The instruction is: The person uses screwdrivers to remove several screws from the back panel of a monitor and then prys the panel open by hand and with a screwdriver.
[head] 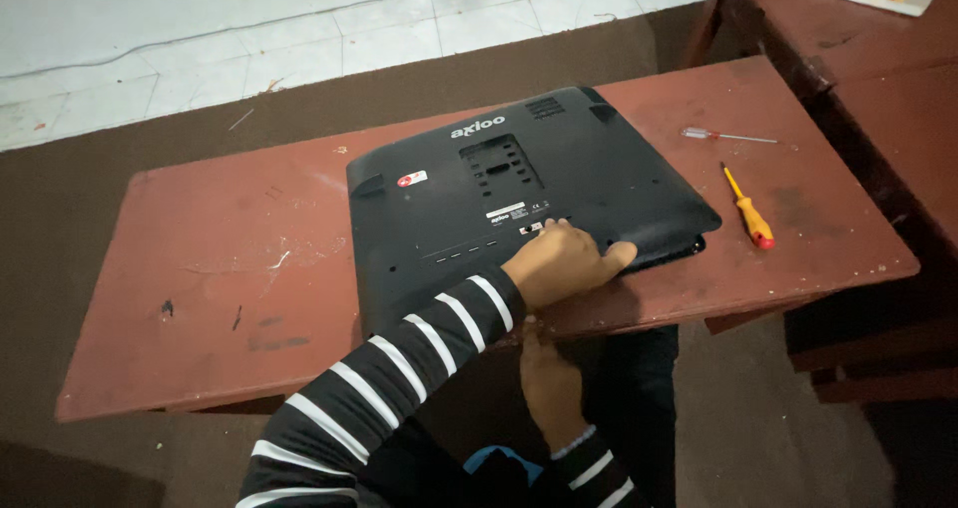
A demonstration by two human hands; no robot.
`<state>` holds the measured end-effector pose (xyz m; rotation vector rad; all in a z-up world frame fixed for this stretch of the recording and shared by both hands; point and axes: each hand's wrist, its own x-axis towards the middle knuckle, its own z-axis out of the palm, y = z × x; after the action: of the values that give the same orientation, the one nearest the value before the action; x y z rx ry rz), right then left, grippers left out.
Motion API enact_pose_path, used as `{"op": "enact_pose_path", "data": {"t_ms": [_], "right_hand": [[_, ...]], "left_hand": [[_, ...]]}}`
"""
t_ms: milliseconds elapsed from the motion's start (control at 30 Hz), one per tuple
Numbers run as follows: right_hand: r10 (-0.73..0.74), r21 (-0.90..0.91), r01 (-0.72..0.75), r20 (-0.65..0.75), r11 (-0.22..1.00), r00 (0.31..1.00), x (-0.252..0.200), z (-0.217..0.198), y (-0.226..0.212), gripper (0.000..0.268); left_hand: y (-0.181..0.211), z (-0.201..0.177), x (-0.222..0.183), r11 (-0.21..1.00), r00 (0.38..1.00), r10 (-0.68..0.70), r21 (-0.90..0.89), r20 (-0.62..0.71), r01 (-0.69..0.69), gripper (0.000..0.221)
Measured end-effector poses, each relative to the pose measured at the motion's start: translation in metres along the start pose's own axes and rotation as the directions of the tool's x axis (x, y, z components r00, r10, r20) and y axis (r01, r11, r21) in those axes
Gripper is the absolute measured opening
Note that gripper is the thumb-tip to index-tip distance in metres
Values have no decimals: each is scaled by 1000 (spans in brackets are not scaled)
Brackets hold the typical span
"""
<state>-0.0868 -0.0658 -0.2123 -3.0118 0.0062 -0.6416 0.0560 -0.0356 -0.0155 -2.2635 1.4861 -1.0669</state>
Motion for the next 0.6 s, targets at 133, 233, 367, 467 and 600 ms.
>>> {"op": "enact_pose_path", "data": {"t_ms": [133, 233, 367, 467, 600], "right_hand": [[-58, 1, 59, 47, 998, 997, -1, -13, -2, 58], [9, -69, -9, 1, 998, 1000, 10, -49, -3, 62], [38, 311, -152, 344, 938, 938, 22, -153, -10, 55], [-14, 249, -96, 407, 964, 914, 22, -163, -28, 59], [-33, -20, 37, 172, 999, 985, 16, -144, -48, 55]], "left_hand": [[-1, -1, 0, 982, 999, -30, -186, -23, 25, 32], [-5, -2, 1, 999, 997, -9, -44, -76, 5, 28], [-5, 0, 5, 996, 998, -26, -92, -54, 21, 24], [-3, -2, 11, 995, 999, -42, -97, -31, 39, 26], [2, 5, 20, 999, 997, 43, -8, 65, -43, 37]]}}
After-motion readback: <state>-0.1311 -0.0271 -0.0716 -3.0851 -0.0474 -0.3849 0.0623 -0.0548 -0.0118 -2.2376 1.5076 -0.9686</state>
